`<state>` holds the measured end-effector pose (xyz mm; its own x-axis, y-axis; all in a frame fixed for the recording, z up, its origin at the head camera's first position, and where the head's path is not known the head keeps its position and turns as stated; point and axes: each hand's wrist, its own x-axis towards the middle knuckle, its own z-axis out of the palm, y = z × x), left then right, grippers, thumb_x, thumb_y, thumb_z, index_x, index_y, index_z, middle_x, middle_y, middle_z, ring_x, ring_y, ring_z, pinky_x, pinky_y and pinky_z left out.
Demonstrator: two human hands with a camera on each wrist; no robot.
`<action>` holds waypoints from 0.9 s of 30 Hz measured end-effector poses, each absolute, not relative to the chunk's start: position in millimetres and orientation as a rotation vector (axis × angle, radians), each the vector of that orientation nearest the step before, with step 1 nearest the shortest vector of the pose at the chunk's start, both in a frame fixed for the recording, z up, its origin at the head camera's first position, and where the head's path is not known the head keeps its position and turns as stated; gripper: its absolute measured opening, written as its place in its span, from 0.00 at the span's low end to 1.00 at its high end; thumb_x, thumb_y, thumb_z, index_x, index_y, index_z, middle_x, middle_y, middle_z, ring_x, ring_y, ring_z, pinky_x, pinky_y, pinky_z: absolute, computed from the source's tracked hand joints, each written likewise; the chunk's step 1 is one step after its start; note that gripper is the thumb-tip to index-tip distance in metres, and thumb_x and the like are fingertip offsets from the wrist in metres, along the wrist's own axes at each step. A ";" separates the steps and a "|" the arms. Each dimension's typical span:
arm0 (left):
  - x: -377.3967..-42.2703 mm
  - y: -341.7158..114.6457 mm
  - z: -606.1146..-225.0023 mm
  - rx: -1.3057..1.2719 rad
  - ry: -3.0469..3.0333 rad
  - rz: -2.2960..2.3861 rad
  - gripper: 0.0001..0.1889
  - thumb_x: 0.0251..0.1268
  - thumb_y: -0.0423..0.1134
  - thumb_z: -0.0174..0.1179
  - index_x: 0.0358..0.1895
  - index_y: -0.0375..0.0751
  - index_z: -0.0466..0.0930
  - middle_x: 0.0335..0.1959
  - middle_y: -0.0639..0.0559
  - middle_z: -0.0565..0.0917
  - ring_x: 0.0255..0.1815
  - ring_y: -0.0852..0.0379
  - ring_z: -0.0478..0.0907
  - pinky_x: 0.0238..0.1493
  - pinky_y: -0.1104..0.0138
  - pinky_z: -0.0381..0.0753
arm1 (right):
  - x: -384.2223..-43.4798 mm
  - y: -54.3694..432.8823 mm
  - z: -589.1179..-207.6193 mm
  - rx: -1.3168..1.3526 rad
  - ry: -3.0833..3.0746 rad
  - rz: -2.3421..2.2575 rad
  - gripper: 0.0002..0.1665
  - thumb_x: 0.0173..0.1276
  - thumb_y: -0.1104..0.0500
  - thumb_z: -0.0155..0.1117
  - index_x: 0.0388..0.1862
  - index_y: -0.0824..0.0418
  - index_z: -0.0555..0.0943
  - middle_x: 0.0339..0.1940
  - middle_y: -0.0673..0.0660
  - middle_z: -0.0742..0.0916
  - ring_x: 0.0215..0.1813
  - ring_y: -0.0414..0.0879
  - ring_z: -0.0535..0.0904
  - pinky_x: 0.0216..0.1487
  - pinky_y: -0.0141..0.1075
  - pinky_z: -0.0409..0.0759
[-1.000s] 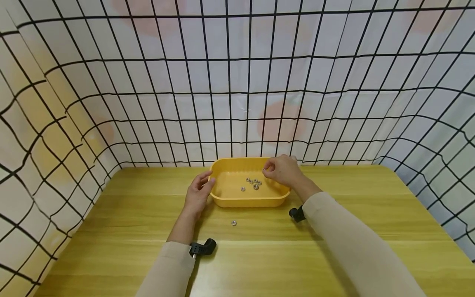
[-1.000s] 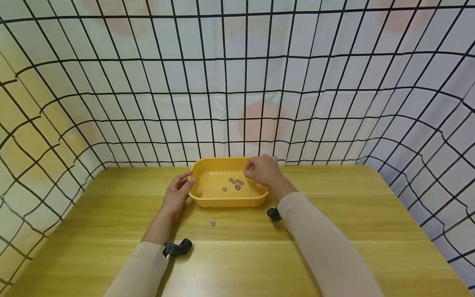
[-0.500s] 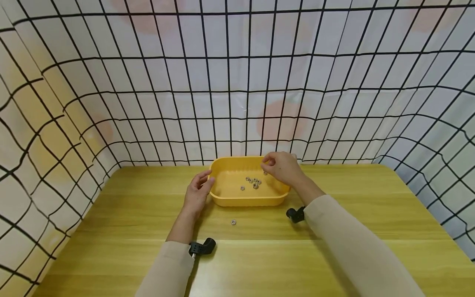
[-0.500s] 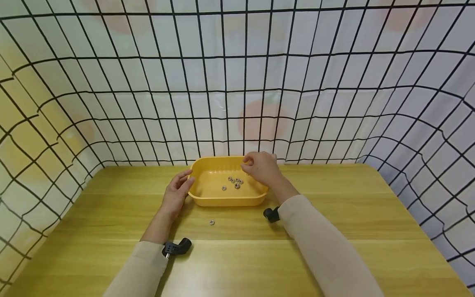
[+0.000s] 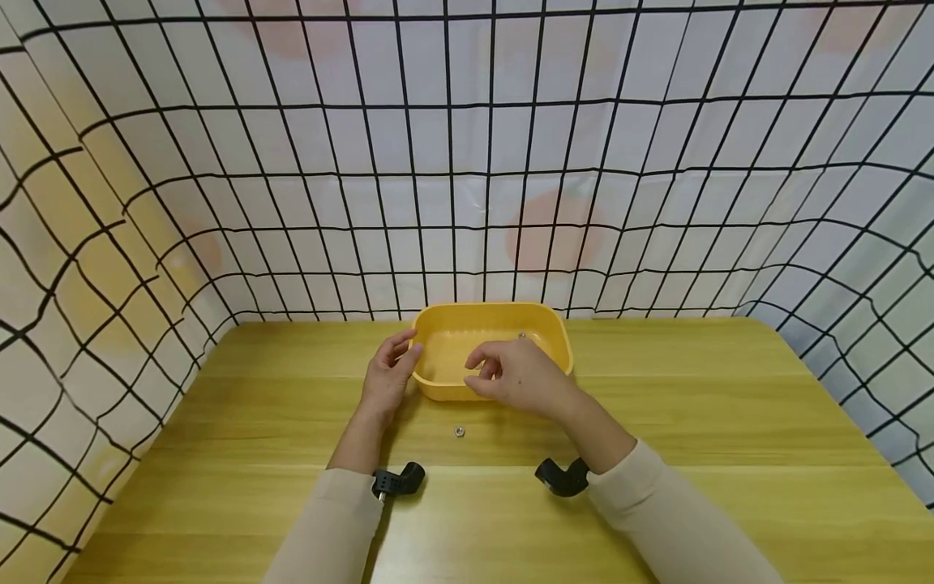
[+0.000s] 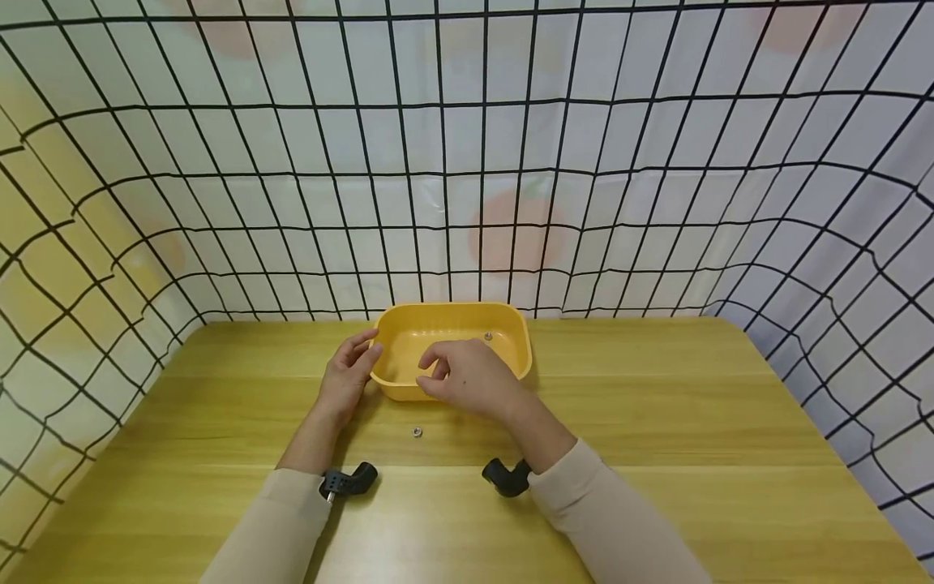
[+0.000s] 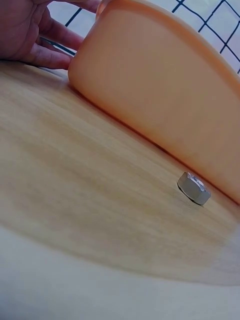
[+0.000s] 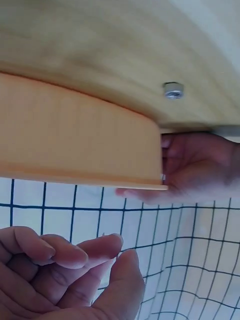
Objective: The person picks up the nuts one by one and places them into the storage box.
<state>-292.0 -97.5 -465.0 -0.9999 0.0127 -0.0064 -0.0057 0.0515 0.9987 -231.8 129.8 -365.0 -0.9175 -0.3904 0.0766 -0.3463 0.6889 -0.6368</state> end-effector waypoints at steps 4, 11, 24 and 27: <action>-291.7 -96.4 -462.7 0.007 2.252 2.163 0.25 0.76 0.47 0.60 0.72 0.46 0.72 0.75 0.38 0.68 0.79 0.42 0.61 0.75 0.46 0.67 | -223.6 127.3 -368.6 -0.611 2.787 -1.080 0.11 0.67 0.53 0.73 0.45 0.56 0.87 0.27 0.45 0.86 0.31 0.40 0.78 0.36 0.33 0.78; -291.3 -95.8 -463.4 -0.006 2.263 2.164 0.24 0.75 0.47 0.61 0.70 0.48 0.74 0.74 0.39 0.70 0.78 0.43 0.63 0.74 0.47 0.68 | -213.4 125.5 -387.1 -0.629 2.679 -1.187 0.09 0.66 0.55 0.74 0.43 0.55 0.87 0.26 0.45 0.85 0.28 0.40 0.76 0.31 0.30 0.75; -291.4 -97.0 -462.7 -0.018 2.291 2.174 0.21 0.75 0.43 0.59 0.68 0.49 0.75 0.71 0.39 0.72 0.74 0.42 0.68 0.71 0.48 0.71 | -209.9 114.9 -429.4 -0.488 2.473 -1.346 0.15 0.67 0.55 0.72 0.48 0.61 0.85 0.28 0.49 0.85 0.27 0.41 0.77 0.28 0.32 0.75; -291.2 -96.7 -462.7 -0.023 2.289 2.176 0.21 0.75 0.43 0.59 0.68 0.48 0.76 0.70 0.39 0.73 0.73 0.42 0.69 0.71 0.49 0.72 | -211.7 114.6 -434.2 -0.442 2.457 -1.361 0.14 0.67 0.56 0.73 0.48 0.60 0.85 0.28 0.50 0.85 0.28 0.41 0.78 0.29 0.32 0.75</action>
<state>-291.2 -96.7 -462.7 -0.9998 -0.0215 0.0019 0.0008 0.0506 0.9987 -211.7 114.6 -434.2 -0.9086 -0.4033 -0.1084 -0.1220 0.5046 -0.8547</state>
